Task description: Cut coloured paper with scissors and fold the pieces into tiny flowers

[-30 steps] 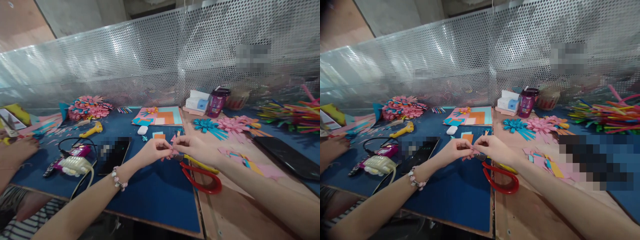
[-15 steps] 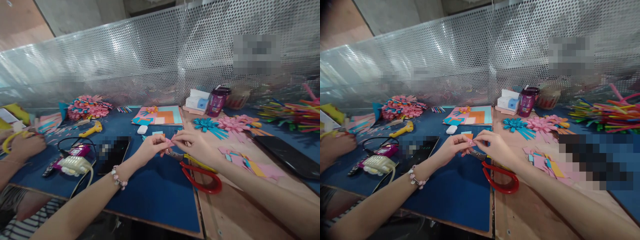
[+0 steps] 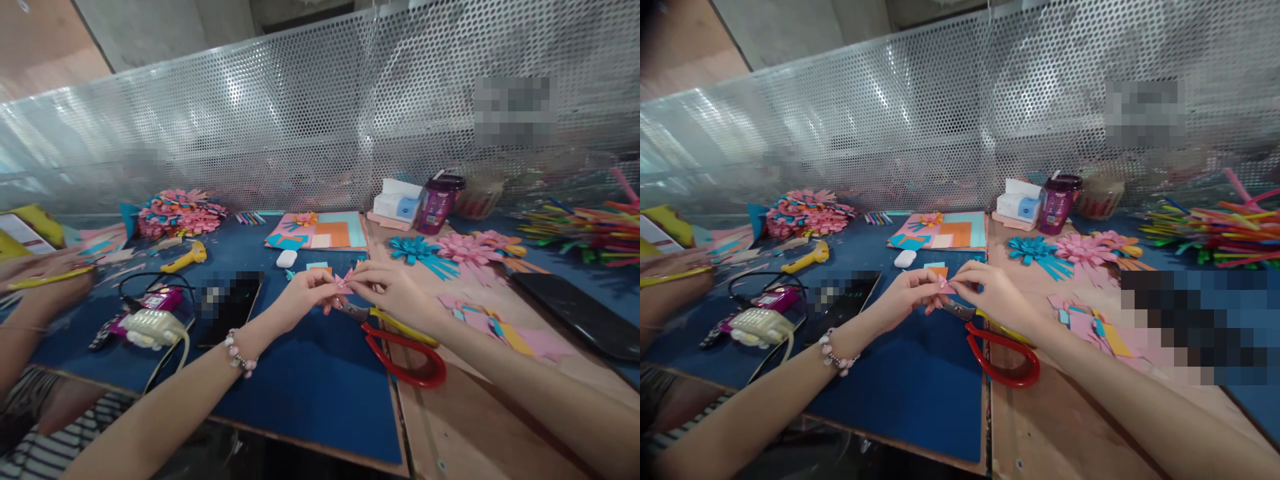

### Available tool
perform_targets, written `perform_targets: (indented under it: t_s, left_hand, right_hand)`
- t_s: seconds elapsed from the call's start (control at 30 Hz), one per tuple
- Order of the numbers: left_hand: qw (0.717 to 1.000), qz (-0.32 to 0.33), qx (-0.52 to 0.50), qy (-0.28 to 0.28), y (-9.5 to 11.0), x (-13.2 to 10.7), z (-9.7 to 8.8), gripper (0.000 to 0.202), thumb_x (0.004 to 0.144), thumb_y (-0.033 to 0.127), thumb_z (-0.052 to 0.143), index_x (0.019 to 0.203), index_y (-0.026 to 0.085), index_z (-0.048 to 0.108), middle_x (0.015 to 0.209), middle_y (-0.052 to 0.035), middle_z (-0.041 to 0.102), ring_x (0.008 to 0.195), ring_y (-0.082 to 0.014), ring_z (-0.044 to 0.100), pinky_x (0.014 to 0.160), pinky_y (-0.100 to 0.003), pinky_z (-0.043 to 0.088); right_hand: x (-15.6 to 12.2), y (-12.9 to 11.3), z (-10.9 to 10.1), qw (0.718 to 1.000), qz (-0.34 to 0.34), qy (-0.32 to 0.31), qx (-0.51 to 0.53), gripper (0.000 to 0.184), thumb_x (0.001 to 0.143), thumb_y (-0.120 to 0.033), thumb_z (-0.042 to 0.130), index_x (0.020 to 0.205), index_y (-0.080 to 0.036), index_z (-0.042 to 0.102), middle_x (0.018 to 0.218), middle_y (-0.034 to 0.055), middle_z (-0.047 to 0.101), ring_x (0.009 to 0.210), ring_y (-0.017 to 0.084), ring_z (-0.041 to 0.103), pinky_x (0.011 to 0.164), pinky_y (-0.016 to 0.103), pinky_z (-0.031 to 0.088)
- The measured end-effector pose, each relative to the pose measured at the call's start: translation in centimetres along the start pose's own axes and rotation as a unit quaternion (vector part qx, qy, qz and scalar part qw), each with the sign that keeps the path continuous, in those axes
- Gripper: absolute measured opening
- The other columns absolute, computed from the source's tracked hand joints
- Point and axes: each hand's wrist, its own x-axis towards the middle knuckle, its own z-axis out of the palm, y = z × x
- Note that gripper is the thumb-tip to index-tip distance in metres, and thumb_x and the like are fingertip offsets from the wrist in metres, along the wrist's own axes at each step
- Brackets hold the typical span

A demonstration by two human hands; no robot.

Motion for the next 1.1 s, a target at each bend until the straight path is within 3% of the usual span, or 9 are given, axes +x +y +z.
perform_targets:
  t_s: [1.1]
  left_hand:
    - [0.999, -0.033, -0.035, 0.004, 0.34, -0.15, 0.23, 0.017, 0.075, 0.027, 0.064, 0.070, 0.013, 0.056, 0.073, -0.0071, 0.067, 0.058, -0.0099, 0.058, 0.051, -0.021, 0.042]
  right_hand:
    - [-0.11, -0.63, 0.15, 0.999, 0.039, 0.004, 0.022, 0.025, 0.087, -0.030, 0.047, 0.079, -0.021, 0.069, 0.090, 0.0048, 0.065, 0.085, 0.017, 0.059, 0.074, 0.030, 0.046]
